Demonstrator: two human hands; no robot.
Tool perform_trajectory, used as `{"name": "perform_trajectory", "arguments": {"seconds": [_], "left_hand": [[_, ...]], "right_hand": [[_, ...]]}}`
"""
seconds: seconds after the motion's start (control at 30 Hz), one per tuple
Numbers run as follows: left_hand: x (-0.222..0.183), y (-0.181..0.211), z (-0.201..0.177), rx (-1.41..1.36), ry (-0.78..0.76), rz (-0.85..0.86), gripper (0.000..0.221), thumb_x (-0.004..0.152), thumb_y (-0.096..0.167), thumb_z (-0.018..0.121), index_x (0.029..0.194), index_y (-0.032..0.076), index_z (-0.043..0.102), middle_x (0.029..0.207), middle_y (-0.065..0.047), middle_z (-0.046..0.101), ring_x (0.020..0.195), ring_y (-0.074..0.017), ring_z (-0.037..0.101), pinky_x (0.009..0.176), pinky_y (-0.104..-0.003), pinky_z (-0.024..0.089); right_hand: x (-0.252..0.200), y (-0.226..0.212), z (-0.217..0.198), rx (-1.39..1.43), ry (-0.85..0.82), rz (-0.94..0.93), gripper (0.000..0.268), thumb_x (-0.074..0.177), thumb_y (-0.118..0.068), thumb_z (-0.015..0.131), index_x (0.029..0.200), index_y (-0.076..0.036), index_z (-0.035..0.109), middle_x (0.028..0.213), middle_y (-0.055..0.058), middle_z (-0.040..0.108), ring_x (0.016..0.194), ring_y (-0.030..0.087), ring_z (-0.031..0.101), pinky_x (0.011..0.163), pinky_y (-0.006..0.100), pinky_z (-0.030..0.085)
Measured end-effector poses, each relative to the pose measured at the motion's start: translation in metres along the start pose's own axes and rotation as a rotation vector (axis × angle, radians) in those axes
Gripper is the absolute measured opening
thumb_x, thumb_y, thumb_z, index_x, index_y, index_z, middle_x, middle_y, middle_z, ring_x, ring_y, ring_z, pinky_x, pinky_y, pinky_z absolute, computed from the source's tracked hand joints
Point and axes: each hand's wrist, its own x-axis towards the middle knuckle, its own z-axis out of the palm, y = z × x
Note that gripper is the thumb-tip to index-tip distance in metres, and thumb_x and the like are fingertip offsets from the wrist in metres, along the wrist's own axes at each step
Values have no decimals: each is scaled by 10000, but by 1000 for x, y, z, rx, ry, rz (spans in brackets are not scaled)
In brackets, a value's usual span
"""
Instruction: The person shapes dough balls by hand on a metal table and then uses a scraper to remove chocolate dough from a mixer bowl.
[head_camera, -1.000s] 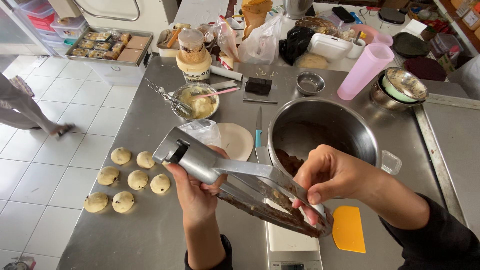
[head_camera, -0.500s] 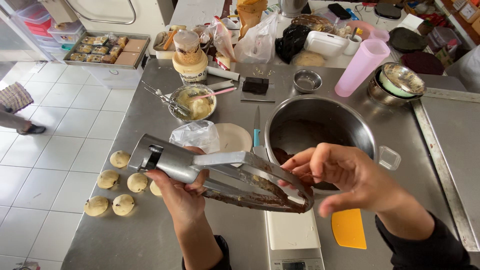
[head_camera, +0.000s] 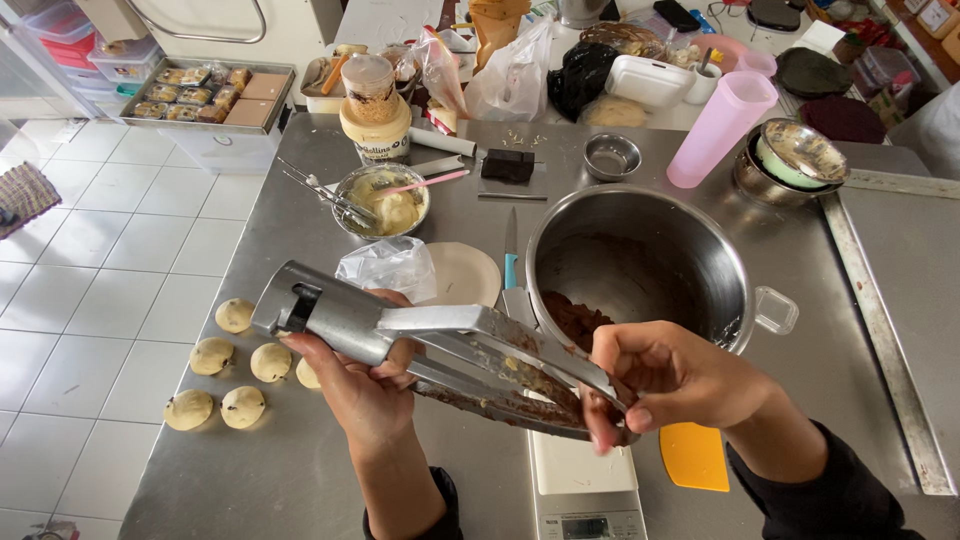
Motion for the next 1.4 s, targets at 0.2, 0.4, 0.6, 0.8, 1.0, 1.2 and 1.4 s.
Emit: {"name": "perform_trajectory", "arguments": {"seconds": [0.2, 0.4, 0.6, 0.8, 1.0, 1.2, 1.4], "left_hand": [[2, -2, 2, -56, 19, -58, 910, 1000, 757, 248, 1117, -75, 598, 530, 50, 319, 438, -44, 172, 392, -235, 142], [3, 5, -1, 38, -15, 30, 897, 1012, 744, 291, 1181, -79, 607, 538, 58, 318, 453, -56, 188, 414, -249, 149], [4, -2, 5, 51, 41, -9, 910, 980, 749, 258, 1195, -62, 610, 536, 32, 346, 460, -55, 191, 406, -247, 147], [2, -5, 0, 114, 19, 70, 913, 1023, 750, 231, 1105, -72, 621, 524, 47, 321, 444, -56, 206, 406, -246, 154], [3, 11, -6, 178, 112, 143, 902, 1023, 740, 212, 1083, -60, 624, 515, 56, 300, 419, -58, 191, 375, -249, 142], [4, 12, 24, 185, 394, 117, 888, 959, 773, 191, 1130, -1, 591, 504, 53, 285, 408, -48, 163, 345, -230, 134], [6, 11, 25, 164, 460, 86, 927, 925, 814, 200, 1111, -3, 596, 502, 50, 276, 404, -60, 161, 336, -225, 141]], "right_hand": [[9, 35, -8, 392, -106, -106, 255, 893, -121, 826, 968, -22, 603, 832, 144, 755, 733, 203, 748, 635, 311, 627], [-1, 35, -35, -174, 443, -322, 162, 825, 42, 828, 959, 19, 741, 939, 190, 769, 808, 240, 757, 718, 349, 647], [1, 41, -35, 0, 544, -464, 262, 809, 83, 838, 1032, -20, 747, 937, 108, 713, 863, 196, 690, 778, 324, 577], [2, 21, -15, -349, 541, -419, 191, 888, -34, 802, 1064, -17, 730, 1003, 136, 751, 897, 200, 723, 772, 329, 609], [15, -4, -96, -1043, 792, -307, 252, 1012, -154, 687, 1222, -15, 702, 1139, 143, 751, 1005, 192, 738, 902, 340, 601], [40, 147, -260, -1593, 15, 566, 665, 849, -419, 720, 1437, -145, 579, 1265, 164, 680, 1130, 306, 670, 1005, 399, 521], [65, 176, -262, -1271, 100, 575, 637, 897, -420, 669, 1400, -67, 502, 1238, 169, 625, 1121, 260, 622, 978, 385, 494]]}}
